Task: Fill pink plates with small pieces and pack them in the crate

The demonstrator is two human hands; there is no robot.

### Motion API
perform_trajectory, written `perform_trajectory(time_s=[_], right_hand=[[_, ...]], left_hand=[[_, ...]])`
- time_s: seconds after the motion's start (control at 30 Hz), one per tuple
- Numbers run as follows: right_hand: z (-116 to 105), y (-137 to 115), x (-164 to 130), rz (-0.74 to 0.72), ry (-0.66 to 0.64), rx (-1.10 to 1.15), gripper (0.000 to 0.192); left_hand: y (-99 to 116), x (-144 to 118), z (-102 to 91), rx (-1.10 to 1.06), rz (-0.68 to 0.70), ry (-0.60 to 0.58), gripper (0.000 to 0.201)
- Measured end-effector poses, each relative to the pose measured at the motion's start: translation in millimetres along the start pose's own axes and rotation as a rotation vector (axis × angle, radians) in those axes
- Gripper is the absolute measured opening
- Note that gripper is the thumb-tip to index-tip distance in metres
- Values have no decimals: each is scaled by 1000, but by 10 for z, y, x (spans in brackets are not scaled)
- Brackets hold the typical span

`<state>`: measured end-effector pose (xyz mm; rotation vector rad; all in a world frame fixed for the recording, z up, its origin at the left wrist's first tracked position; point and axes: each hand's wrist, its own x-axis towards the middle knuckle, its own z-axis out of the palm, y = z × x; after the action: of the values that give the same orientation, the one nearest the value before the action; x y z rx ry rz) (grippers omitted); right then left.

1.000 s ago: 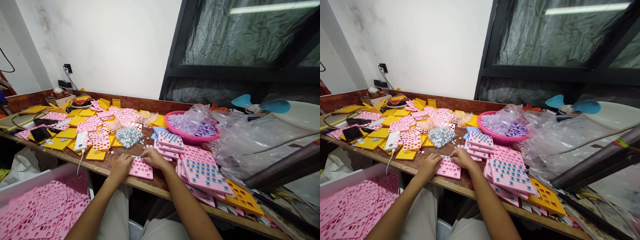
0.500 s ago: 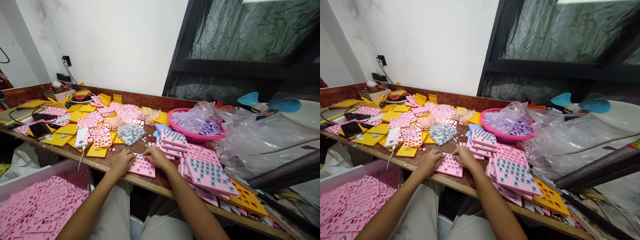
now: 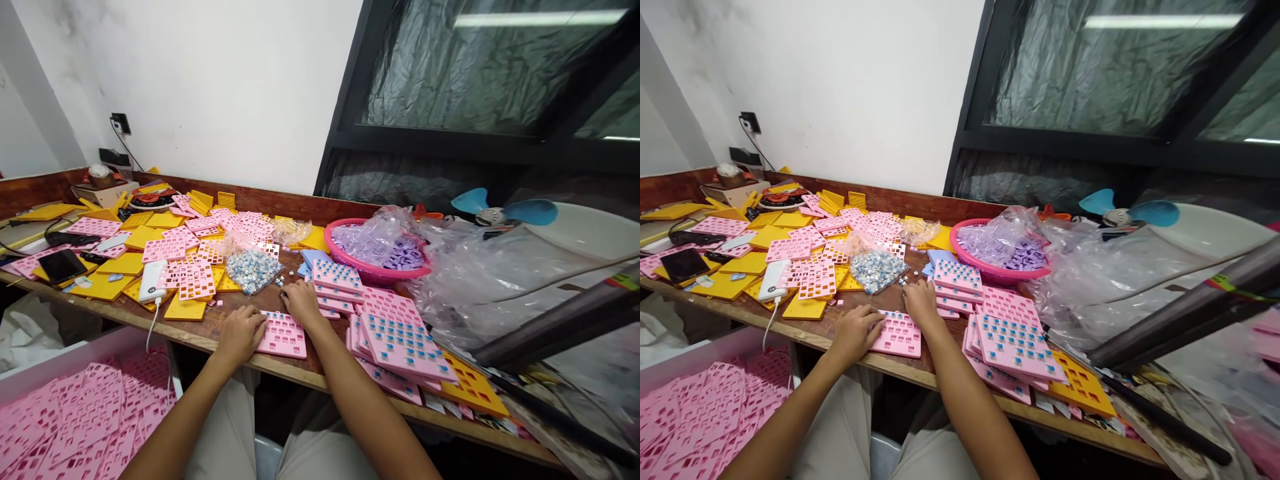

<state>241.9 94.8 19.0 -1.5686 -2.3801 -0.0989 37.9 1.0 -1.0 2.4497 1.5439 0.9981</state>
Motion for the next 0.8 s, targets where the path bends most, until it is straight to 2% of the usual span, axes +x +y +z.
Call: perform_trajectory(time_s=[0.07,0.17,0.27,0.33,0.4,0.5,0.6,0.7,0.8], right_hand=[[-34,30,-10,-11,53,88,18],[-121,127,-52,-37,149,359,20],[-219,236,-105,-87,148,590,21],[-281,282,-143,-112,102,616,21],[-337,290,-183,-131,30,584,22],[-396,241,-239,-158,-107,515,25],[-406,168,-281,-118,-197,423,26],[-379,137,-296,-111,-238,394,24],[-351,158,-290,-129,-244,435,23]], left_hand=[[-44,102,-26,-31,-20,29,22],[-131,474,-11,-52,-10,62,22],[-213,985,109,-35,68,-66,21],[-259,1271,237,13,85,-182,19],[-296,1445,374,25,107,-232,16],[-335,1499,538,21,125,-232,16],[-343,1441,604,27,134,-205,17],[-312,1393,552,-2,149,-172,13],[-260,1329,380,-124,112,-120,10]])
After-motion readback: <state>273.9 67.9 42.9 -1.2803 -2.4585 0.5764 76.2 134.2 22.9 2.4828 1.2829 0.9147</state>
